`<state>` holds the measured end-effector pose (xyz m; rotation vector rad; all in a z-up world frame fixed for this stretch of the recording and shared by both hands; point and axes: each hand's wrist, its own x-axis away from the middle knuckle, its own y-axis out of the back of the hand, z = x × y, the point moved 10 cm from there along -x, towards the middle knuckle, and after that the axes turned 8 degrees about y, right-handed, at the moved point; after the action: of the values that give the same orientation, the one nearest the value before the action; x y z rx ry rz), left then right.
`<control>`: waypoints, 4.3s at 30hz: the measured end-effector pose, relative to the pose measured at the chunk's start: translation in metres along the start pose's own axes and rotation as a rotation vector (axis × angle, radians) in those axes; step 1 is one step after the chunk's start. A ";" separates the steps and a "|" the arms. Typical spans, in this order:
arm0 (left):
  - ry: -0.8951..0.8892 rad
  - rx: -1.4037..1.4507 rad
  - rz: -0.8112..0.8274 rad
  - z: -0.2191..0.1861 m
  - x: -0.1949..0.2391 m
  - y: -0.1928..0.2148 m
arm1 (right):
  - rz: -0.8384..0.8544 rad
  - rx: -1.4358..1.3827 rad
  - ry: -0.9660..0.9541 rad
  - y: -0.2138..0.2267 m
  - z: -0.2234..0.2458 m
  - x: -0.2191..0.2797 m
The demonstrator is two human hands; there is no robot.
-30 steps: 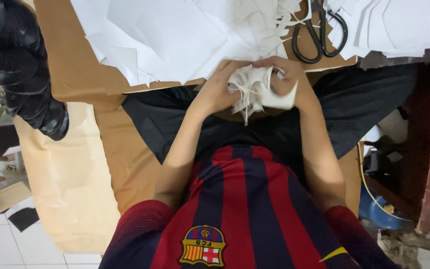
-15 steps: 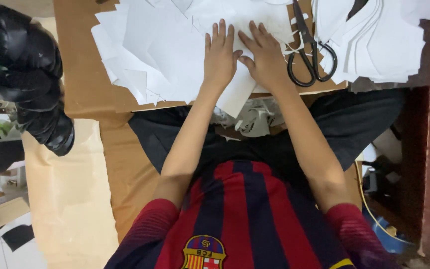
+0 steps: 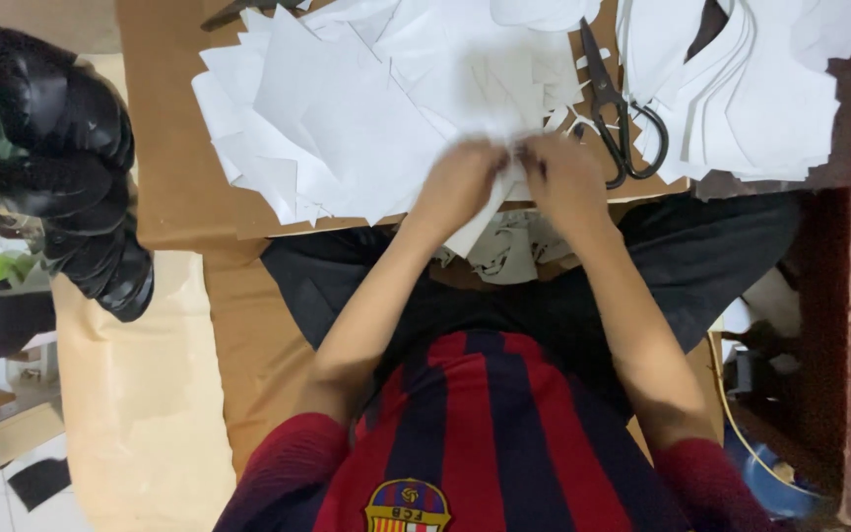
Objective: The person sits cross-legged on the floor and uses scissors to cut shapes from a stack of white paper sheets. They repeatedly pick up sheets, cut along the edges, and place the cut pieces into a separate pile on the table.
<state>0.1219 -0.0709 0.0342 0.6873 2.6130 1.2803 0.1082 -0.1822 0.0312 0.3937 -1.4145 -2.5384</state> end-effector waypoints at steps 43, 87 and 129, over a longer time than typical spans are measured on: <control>-0.031 -0.174 -0.172 0.029 -0.046 -0.022 | -0.347 0.267 0.073 -0.009 -0.043 0.018; -0.048 -0.236 -0.341 0.043 0.025 -0.016 | -0.122 0.419 0.149 0.003 -0.022 0.028; -0.250 -0.103 -0.427 0.009 -0.038 -0.020 | -0.373 0.044 0.056 0.056 -0.022 -0.003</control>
<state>0.1514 -0.0928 0.0111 0.2331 2.3045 1.1072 0.1214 -0.2274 0.0680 0.7983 -1.4970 -2.7545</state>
